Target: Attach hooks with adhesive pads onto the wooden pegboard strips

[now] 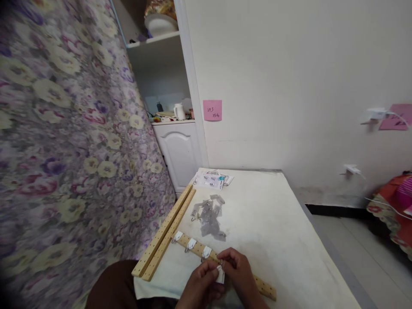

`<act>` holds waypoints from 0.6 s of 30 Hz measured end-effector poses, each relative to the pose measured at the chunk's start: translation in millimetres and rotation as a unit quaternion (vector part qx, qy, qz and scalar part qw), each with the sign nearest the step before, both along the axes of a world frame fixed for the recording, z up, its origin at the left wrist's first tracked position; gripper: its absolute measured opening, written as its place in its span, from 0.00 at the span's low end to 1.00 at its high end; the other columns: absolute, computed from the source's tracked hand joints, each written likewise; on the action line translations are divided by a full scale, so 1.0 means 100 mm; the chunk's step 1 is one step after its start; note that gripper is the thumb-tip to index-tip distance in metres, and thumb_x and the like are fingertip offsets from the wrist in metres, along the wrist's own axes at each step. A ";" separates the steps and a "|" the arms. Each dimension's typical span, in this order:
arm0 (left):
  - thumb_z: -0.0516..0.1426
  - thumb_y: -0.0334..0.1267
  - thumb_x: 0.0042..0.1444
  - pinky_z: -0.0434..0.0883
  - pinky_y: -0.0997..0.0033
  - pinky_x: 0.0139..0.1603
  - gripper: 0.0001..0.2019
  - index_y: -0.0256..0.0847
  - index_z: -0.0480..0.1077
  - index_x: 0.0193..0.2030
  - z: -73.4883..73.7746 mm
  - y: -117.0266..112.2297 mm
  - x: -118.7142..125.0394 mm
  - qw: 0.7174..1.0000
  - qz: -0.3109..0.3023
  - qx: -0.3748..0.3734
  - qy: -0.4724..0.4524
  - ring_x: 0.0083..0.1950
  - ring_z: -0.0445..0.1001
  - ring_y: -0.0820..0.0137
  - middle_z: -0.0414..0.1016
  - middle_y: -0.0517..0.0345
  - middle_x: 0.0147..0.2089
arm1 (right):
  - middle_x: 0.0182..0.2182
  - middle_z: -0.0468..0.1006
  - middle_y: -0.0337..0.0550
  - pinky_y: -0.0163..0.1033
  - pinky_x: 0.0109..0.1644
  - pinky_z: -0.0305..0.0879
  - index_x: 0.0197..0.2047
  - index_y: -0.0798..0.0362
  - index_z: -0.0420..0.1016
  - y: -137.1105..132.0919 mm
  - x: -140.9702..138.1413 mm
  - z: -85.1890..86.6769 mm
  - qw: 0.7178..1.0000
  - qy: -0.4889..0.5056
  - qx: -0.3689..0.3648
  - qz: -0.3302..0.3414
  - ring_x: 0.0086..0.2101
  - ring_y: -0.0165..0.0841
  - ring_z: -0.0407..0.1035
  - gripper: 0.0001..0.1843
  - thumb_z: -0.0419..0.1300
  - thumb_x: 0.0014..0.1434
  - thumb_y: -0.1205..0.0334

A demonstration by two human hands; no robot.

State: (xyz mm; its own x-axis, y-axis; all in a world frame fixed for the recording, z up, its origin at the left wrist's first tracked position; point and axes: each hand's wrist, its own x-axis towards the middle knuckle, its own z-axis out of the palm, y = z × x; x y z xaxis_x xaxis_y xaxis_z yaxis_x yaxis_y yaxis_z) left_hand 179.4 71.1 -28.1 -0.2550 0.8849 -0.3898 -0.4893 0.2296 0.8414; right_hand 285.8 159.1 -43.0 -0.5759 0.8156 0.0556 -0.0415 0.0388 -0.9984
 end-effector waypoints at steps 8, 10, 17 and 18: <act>0.67 0.46 0.35 0.59 0.79 0.22 0.19 0.40 0.64 0.29 -0.16 0.00 0.02 0.999 0.009 -0.003 -0.038 0.21 0.71 0.75 0.71 0.64 0.21 | 0.25 0.74 0.37 0.34 0.31 0.63 0.35 0.54 0.72 -0.01 0.00 -0.07 0.999 -0.035 0.008 0.011 0.27 0.31 0.68 0.10 0.59 0.48 0.60; 0.67 0.44 0.36 0.60 0.79 0.23 0.18 0.40 0.64 0.29 -0.16 0.00 0.01 0.998 0.029 -0.009 -0.049 0.22 0.71 0.75 0.71 0.64 0.21 | 0.24 0.74 0.37 0.34 0.30 0.63 0.33 0.54 0.72 -0.01 0.01 -0.09 0.998 -0.055 0.007 0.030 0.27 0.31 0.68 0.10 0.60 0.47 0.58; 0.66 0.39 0.37 0.55 0.81 0.19 0.14 0.39 0.66 0.27 -0.12 0.00 -0.02 0.996 0.077 0.009 -0.049 0.18 0.64 0.81 0.69 0.66 0.18 | 0.20 0.73 0.34 0.30 0.23 0.57 0.28 0.53 0.66 -0.09 -0.01 -0.09 0.996 -0.047 -0.037 0.070 0.22 0.28 0.65 0.14 0.63 0.46 0.52; 0.66 0.39 0.37 0.56 0.81 0.20 0.14 0.39 0.66 0.28 -0.12 0.00 -0.02 0.996 0.074 0.013 -0.053 0.18 0.64 0.81 0.70 0.66 0.19 | 0.20 0.72 0.34 0.30 0.21 0.56 0.28 0.53 0.65 -0.10 -0.01 -0.09 0.996 -0.039 -0.048 0.069 0.21 0.27 0.65 0.14 0.62 0.46 0.52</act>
State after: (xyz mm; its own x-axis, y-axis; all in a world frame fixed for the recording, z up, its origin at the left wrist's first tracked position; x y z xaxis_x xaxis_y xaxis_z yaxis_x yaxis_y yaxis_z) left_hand 177.5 71.4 -39.6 -0.3418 0.8505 -0.3997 -0.6030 0.1277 0.7874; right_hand 285.0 149.3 -51.6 -0.6826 0.7276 -0.0681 0.0374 -0.0583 -0.9976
